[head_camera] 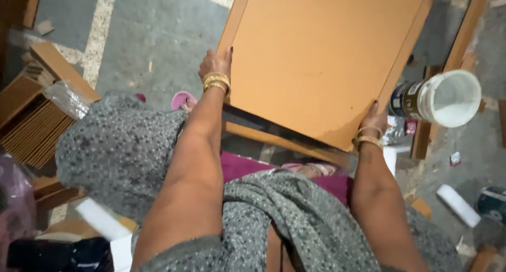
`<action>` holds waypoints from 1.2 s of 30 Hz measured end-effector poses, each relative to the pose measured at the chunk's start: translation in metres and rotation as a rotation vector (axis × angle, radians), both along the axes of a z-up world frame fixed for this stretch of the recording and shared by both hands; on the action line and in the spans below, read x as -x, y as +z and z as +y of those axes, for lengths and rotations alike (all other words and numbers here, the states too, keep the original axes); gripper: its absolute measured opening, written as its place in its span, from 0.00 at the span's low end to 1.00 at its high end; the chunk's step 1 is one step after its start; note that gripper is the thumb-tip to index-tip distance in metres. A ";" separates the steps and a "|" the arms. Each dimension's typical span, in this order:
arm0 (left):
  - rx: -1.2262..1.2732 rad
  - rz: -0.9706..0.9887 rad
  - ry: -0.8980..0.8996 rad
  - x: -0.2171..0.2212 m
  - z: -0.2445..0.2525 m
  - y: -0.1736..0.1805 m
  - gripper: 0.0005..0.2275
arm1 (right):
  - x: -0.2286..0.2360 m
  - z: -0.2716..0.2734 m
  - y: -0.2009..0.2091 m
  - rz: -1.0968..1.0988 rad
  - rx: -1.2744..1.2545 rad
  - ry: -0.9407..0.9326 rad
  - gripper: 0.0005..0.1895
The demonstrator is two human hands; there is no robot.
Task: The person sits on the floor and applies a clear liquid adhesive to a flat, orange-brown cardboard piece using a white foam roller. They repeatedly dip the roller into a white bucket and roll it across the surface to coat it evenly.
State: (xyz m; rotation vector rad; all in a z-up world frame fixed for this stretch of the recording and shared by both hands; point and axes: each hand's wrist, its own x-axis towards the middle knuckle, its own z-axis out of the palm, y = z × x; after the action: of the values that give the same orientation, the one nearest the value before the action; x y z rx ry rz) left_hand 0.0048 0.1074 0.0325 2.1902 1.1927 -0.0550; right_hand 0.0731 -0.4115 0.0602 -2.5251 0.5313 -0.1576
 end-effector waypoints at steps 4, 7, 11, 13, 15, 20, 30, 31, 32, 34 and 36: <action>0.008 0.034 -0.006 -0.003 0.000 -0.014 0.32 | -0.009 0.012 0.001 0.142 -0.126 -0.245 0.31; 0.019 0.035 0.011 -0.004 0.000 -0.015 0.32 | -0.007 0.009 0.001 0.133 0.015 -0.221 0.36; -0.017 0.038 -0.027 -0.006 0.000 -0.017 0.33 | -0.022 0.001 -0.009 0.265 0.149 -0.294 0.44; -0.022 0.035 -0.033 -0.003 -0.002 -0.020 0.33 | -0.018 -0.004 -0.014 0.207 0.158 -0.241 0.44; -0.020 0.000 -0.028 -0.003 -0.003 -0.019 0.33 | -0.016 -0.004 -0.012 0.207 0.180 -0.236 0.43; 0.176 0.100 -0.094 -0.009 0.012 0.001 0.30 | -0.004 0.013 0.007 0.192 0.008 -0.231 0.39; 0.181 0.369 -0.587 0.021 0.063 0.014 0.26 | -0.017 0.017 0.061 0.128 0.353 0.150 0.28; 0.180 0.354 -0.600 0.020 0.064 0.018 0.26 | -0.014 0.025 0.063 0.125 0.335 0.252 0.26; 0.179 0.337 -0.609 0.018 0.067 0.023 0.25 | -0.012 0.039 0.063 0.119 0.315 0.357 0.24; 0.176 0.306 -0.626 0.015 0.073 0.027 0.25 | -0.002 0.070 0.062 0.121 0.297 0.520 0.21; 0.180 0.280 -0.634 0.013 0.078 0.027 0.24 | 0.019 0.106 0.055 0.113 0.270 0.648 0.18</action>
State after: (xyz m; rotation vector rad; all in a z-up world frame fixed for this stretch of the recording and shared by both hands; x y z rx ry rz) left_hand -0.0082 0.1857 0.0594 2.3583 0.5515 -0.7222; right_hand 0.0542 -0.3053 0.1154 -2.8371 -0.3042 0.1675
